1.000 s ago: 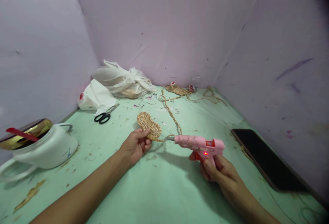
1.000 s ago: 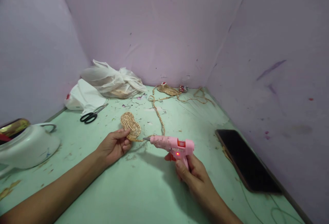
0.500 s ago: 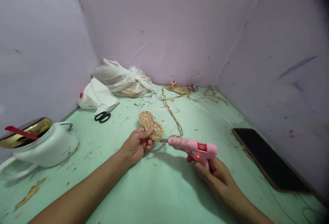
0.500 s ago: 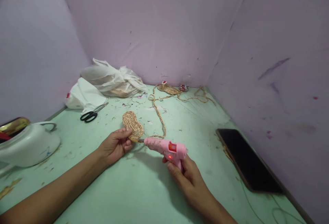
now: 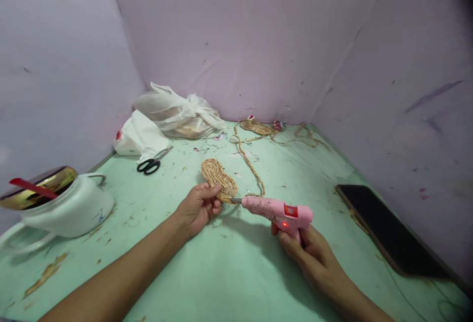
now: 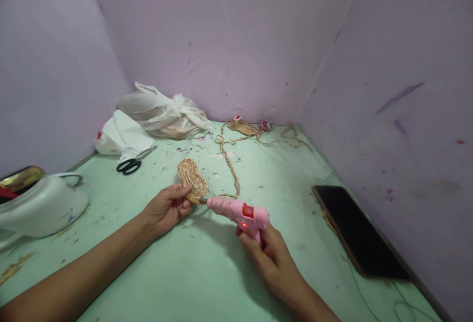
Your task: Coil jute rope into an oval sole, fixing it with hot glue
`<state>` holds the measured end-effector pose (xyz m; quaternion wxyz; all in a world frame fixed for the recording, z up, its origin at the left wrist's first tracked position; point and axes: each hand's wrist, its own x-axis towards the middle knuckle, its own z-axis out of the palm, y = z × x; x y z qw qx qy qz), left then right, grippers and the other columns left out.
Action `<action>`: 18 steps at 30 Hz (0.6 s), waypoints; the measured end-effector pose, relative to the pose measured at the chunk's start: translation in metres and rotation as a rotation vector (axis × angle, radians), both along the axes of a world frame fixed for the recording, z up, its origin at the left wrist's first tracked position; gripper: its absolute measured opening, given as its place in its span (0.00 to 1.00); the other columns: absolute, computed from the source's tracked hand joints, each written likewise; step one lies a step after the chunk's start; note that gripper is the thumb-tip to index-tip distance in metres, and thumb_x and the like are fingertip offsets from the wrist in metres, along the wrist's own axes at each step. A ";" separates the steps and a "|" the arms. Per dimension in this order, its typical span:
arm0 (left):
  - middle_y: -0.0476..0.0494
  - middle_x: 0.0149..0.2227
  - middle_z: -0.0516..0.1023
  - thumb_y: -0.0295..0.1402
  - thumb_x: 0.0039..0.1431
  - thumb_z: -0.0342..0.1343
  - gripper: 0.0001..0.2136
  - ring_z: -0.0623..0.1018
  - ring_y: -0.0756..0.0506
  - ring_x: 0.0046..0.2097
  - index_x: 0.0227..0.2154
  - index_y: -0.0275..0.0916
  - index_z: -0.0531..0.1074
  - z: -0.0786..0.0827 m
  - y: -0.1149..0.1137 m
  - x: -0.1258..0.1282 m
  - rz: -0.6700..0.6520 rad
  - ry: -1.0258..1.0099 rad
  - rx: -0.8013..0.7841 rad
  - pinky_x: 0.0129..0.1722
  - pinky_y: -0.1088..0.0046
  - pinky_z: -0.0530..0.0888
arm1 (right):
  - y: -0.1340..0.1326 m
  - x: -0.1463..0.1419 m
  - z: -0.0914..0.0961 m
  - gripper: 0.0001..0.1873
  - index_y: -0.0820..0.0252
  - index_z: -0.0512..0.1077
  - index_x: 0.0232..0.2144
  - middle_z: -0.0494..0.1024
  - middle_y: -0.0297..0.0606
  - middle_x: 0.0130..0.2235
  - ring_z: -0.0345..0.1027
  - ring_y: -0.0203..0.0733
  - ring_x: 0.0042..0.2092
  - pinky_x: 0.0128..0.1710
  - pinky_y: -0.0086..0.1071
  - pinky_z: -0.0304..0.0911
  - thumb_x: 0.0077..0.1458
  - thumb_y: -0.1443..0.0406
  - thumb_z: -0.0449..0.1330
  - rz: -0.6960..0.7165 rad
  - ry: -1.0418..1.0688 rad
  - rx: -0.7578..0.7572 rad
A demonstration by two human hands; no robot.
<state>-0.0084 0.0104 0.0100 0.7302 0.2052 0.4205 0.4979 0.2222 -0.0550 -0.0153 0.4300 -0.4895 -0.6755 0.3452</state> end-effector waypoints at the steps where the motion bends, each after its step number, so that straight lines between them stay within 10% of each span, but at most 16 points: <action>1: 0.50 0.17 0.68 0.21 0.48 0.60 0.10 0.65 0.56 0.16 0.20 0.34 0.64 0.000 0.000 0.000 0.000 0.000 0.000 0.13 0.83 0.61 | 0.000 0.000 0.000 0.12 0.59 0.72 0.30 0.73 0.36 0.26 0.65 0.39 0.26 0.25 0.29 0.62 0.55 0.58 0.55 -0.005 0.003 -0.003; 18: 0.51 0.18 0.68 0.21 0.48 0.60 0.09 0.64 0.57 0.16 0.22 0.34 0.64 0.000 0.000 -0.001 0.005 0.007 -0.014 0.13 0.83 0.61 | 0.002 0.003 -0.002 0.15 0.59 0.69 0.29 0.66 0.33 0.24 0.57 0.37 0.24 0.22 0.29 0.57 0.55 0.54 0.54 -0.061 0.065 -0.078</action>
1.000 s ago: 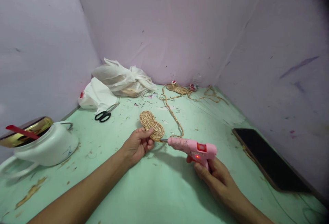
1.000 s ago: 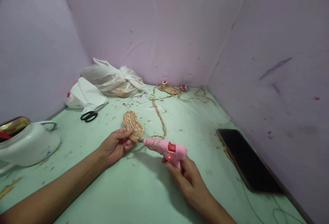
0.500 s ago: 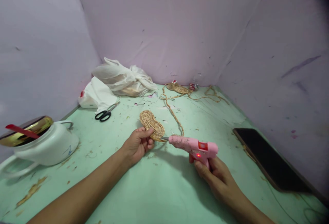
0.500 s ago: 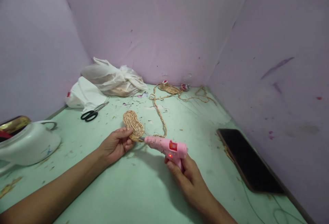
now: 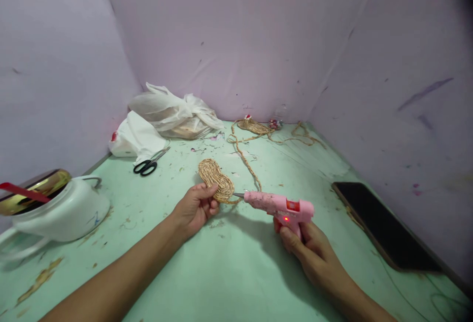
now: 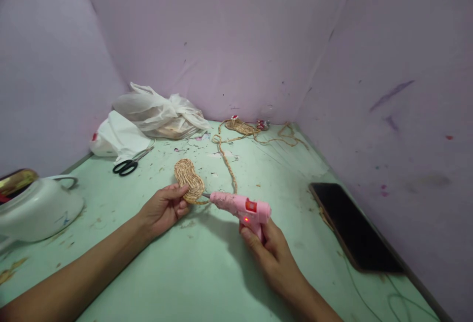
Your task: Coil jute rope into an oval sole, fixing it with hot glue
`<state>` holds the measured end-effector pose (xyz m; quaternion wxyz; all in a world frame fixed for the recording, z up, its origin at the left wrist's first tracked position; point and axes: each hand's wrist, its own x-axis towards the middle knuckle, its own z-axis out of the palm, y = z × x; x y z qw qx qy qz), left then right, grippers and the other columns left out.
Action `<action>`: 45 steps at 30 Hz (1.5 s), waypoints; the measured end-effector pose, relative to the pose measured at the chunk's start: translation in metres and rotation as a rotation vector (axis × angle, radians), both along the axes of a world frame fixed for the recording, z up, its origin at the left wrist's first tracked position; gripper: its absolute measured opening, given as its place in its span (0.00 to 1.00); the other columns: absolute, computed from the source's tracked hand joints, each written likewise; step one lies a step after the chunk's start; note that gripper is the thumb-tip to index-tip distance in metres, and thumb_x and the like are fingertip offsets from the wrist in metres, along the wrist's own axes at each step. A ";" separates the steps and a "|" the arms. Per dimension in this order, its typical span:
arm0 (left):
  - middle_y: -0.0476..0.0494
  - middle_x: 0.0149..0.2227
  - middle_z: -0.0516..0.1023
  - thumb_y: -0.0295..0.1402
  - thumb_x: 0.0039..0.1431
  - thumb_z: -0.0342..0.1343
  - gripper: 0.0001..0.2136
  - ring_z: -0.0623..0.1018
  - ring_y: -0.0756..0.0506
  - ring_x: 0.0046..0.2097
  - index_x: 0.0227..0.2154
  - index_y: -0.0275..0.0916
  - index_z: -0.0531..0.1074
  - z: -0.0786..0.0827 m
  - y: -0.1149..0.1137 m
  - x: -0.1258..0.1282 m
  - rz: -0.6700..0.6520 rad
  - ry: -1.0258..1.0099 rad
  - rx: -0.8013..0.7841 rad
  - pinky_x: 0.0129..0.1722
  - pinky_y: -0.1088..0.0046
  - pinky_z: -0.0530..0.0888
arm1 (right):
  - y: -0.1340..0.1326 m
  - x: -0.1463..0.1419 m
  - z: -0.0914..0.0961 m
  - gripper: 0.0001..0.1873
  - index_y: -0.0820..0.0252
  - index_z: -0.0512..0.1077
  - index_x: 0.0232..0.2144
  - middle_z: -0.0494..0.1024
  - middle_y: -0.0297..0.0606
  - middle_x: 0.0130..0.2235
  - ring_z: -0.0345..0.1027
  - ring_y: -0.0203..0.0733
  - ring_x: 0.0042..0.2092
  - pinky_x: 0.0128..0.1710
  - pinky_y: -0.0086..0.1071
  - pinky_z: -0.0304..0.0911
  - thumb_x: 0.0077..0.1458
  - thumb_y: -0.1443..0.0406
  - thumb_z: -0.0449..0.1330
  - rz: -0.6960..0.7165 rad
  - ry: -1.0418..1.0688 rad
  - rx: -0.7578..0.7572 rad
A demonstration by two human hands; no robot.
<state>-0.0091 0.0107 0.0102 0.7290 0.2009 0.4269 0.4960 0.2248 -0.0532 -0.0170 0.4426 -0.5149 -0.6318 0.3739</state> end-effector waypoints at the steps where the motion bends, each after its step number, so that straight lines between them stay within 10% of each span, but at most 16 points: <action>1: 0.51 0.18 0.68 0.21 0.48 0.60 0.08 0.64 0.57 0.16 0.22 0.33 0.65 0.000 0.000 0.000 -0.001 0.001 -0.001 0.13 0.83 0.61 | 0.000 0.000 0.000 0.15 0.59 0.69 0.29 0.66 0.33 0.24 0.57 0.37 0.25 0.22 0.29 0.57 0.55 0.54 0.54 0.002 0.004 -0.005; 45: 0.49 0.14 0.69 0.26 0.35 0.66 0.09 0.63 0.56 0.13 0.18 0.32 0.69 0.003 -0.002 -0.001 -0.131 0.124 0.053 0.10 0.84 0.57 | 0.003 -0.004 -0.001 0.22 0.59 0.65 0.29 0.58 0.28 0.22 0.50 0.32 0.22 0.20 0.27 0.50 0.53 0.46 0.57 0.044 0.307 -0.130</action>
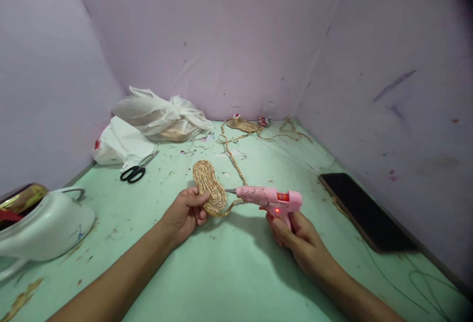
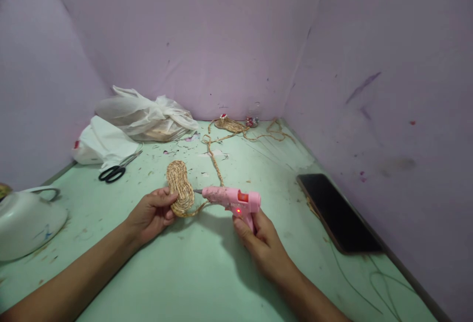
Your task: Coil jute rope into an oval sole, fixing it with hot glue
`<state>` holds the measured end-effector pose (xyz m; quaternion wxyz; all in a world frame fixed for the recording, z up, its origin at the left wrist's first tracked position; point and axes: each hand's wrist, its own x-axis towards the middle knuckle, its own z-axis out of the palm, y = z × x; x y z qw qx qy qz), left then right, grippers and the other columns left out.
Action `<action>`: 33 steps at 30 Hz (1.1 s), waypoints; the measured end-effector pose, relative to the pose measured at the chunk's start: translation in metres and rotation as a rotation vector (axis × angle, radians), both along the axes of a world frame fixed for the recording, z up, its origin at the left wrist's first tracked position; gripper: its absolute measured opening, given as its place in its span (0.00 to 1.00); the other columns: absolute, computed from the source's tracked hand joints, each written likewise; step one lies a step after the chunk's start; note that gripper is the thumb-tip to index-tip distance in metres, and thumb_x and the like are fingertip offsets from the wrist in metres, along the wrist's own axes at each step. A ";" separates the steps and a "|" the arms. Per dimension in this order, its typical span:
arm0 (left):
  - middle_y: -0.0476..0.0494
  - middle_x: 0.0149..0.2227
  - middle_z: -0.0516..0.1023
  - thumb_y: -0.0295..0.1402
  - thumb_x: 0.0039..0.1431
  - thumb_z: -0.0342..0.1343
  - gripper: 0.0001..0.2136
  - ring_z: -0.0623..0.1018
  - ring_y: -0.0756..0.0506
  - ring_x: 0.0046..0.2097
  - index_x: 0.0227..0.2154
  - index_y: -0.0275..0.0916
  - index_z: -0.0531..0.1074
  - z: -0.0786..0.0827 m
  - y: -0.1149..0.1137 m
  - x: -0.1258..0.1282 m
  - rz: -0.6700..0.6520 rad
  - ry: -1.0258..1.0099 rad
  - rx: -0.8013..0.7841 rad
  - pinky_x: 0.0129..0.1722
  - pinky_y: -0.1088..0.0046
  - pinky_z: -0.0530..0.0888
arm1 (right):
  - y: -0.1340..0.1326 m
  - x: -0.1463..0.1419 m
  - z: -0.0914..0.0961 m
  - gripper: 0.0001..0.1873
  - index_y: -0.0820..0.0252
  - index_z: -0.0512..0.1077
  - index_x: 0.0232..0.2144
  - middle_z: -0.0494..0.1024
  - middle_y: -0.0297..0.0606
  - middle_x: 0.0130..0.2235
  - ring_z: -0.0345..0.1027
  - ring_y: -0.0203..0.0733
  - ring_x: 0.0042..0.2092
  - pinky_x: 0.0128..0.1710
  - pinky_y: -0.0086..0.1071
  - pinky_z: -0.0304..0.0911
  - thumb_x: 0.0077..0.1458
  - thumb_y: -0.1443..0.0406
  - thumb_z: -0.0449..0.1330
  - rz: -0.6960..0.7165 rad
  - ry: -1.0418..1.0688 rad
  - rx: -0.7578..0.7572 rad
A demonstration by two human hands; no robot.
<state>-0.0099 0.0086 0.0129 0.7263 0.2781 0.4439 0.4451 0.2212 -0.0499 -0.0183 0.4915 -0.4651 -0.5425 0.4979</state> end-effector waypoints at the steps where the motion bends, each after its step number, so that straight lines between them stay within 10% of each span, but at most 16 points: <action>1: 0.49 0.14 0.69 0.26 0.34 0.66 0.09 0.63 0.56 0.13 0.18 0.32 0.69 0.000 0.000 0.000 -0.008 0.004 0.002 0.09 0.84 0.57 | 0.000 0.000 0.000 0.22 0.59 0.65 0.29 0.58 0.28 0.22 0.50 0.32 0.22 0.20 0.27 0.50 0.52 0.45 0.57 0.002 -0.006 -0.003; 13: 0.47 0.18 0.73 0.21 0.49 0.58 0.04 0.70 0.54 0.17 0.21 0.31 0.70 0.011 -0.014 -0.012 0.059 0.217 -0.093 0.16 0.81 0.70 | 0.055 0.026 0.023 0.20 0.59 0.65 0.21 0.67 0.32 0.17 0.56 0.34 0.20 0.20 0.29 0.49 0.46 0.48 0.57 -0.272 -0.350 -0.202; 21: 0.48 0.11 0.67 0.39 0.53 0.56 0.18 0.64 0.52 0.12 0.13 0.36 0.64 0.014 -0.023 -0.027 -0.310 0.785 -0.170 0.12 0.78 0.60 | 0.093 0.062 0.033 0.19 0.58 0.71 0.18 0.70 0.40 0.16 0.61 0.43 0.21 0.21 0.34 0.48 0.48 0.50 0.59 -0.421 -0.913 -0.300; 25: 0.52 0.10 0.62 0.44 0.51 0.56 0.21 0.63 0.52 0.16 0.11 0.38 0.62 0.026 -0.023 -0.040 -0.469 1.330 0.198 0.17 0.76 0.57 | 0.077 0.050 0.047 0.11 0.59 0.76 0.27 0.78 0.49 0.32 0.70 0.55 0.34 0.25 0.38 0.55 0.52 0.59 0.59 -0.504 -1.206 0.112; 29: 0.47 0.29 0.78 0.36 0.56 0.51 0.10 0.74 0.48 0.31 0.29 0.38 0.74 0.034 -0.019 -0.043 -0.384 1.373 0.699 0.29 0.73 0.68 | 0.061 0.003 0.048 0.08 0.56 0.76 0.34 0.80 0.41 0.37 0.72 0.47 0.40 0.35 0.36 0.64 0.57 0.63 0.57 -0.023 -0.774 0.544; 33: 0.40 0.54 0.71 0.27 0.55 0.48 0.17 0.72 0.41 0.52 0.48 0.39 0.71 0.025 -0.015 -0.039 -0.583 1.311 0.968 0.49 0.64 0.69 | 0.059 -0.037 0.039 0.07 0.59 0.75 0.38 0.80 0.40 0.39 0.70 0.44 0.42 0.44 0.40 0.61 0.57 0.65 0.59 0.447 -0.798 0.685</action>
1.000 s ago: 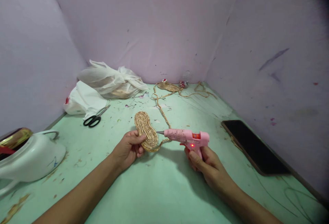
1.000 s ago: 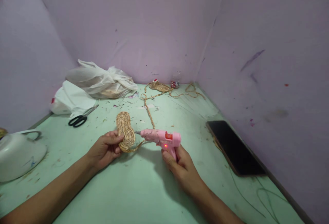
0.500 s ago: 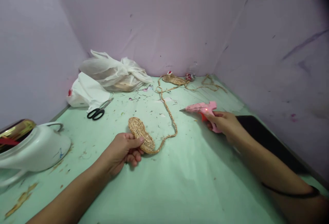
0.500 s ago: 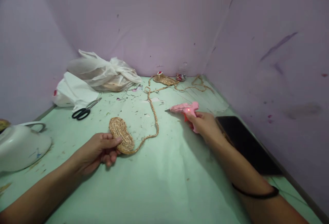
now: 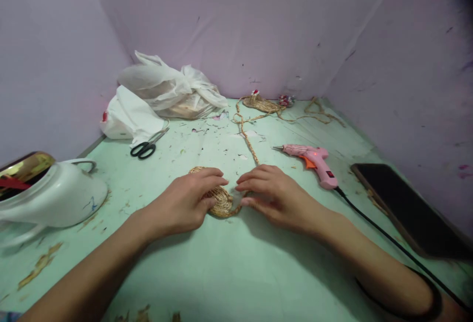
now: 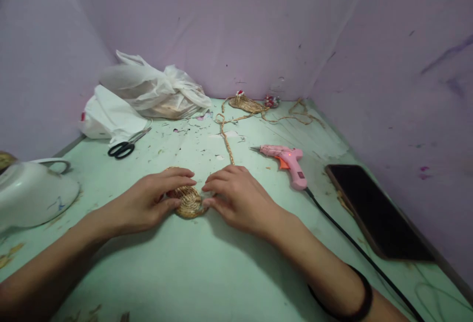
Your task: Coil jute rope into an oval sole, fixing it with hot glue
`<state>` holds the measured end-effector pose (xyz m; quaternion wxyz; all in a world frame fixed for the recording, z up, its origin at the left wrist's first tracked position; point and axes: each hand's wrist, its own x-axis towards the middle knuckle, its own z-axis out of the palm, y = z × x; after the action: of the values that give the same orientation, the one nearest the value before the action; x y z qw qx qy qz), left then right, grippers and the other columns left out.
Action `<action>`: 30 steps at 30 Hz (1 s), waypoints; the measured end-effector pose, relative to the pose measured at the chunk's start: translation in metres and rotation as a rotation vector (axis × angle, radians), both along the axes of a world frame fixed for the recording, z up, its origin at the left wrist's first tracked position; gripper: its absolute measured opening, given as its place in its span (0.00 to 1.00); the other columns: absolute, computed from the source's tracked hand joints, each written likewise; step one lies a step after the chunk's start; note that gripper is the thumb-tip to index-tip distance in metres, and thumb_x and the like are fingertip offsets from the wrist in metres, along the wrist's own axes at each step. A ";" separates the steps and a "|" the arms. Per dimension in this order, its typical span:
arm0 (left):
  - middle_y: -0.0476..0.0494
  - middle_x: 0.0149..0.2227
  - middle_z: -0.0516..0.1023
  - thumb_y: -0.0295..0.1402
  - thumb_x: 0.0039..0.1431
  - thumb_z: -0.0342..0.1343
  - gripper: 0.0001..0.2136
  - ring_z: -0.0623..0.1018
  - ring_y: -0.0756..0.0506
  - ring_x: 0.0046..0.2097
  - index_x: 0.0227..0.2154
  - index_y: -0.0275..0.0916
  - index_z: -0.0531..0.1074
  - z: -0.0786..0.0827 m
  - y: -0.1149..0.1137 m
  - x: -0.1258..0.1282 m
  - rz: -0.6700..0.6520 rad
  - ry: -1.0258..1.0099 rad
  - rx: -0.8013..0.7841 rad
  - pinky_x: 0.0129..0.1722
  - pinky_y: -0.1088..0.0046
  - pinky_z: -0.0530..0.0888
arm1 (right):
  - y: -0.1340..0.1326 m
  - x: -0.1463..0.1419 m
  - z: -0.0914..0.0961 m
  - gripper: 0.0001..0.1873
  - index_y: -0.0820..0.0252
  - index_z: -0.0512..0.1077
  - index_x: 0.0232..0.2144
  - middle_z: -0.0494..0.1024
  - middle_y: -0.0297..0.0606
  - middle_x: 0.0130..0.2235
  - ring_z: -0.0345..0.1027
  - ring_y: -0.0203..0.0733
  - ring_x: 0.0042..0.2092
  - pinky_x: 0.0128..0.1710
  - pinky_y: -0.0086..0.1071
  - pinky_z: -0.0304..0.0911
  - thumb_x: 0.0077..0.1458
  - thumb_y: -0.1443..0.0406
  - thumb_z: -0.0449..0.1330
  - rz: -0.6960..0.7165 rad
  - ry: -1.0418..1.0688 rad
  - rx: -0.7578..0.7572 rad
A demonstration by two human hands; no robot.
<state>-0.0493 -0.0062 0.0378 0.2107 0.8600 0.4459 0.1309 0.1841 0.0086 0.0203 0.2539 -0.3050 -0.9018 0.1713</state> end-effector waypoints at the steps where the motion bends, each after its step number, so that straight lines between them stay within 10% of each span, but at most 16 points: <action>1: 0.39 0.56 0.70 0.26 0.55 0.48 0.19 0.71 0.40 0.54 0.50 0.39 0.69 -0.003 0.001 0.000 -0.044 0.035 -0.022 0.50 0.62 0.69 | 0.000 -0.005 -0.003 0.07 0.59 0.75 0.39 0.79 0.40 0.39 0.69 0.44 0.42 0.44 0.41 0.60 0.57 0.65 0.60 0.037 -0.053 -0.010; 12: 0.40 0.53 0.68 0.23 0.53 0.50 0.20 0.70 0.41 0.52 0.50 0.39 0.66 0.000 0.008 -0.003 -0.195 0.143 -0.176 0.50 0.64 0.68 | -0.008 -0.009 -0.011 0.09 0.61 0.74 0.34 0.73 0.40 0.33 0.64 0.44 0.37 0.37 0.38 0.58 0.60 0.62 0.57 -0.021 -0.280 -0.073; 30: 0.31 0.53 0.64 0.26 0.57 0.46 0.20 0.67 0.37 0.52 0.54 0.34 0.59 -0.004 0.006 0.003 -0.226 0.282 0.192 0.42 0.61 0.71 | -0.019 -0.002 0.014 0.22 0.58 0.67 0.21 0.69 0.35 0.19 0.57 0.37 0.20 0.23 0.33 0.38 0.64 0.58 0.45 -0.323 -0.563 -0.120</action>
<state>-0.0464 -0.0006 0.0341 0.0765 0.9306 0.3571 0.0268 0.1818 -0.0106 0.0340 0.0003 -0.4936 -0.8649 0.0907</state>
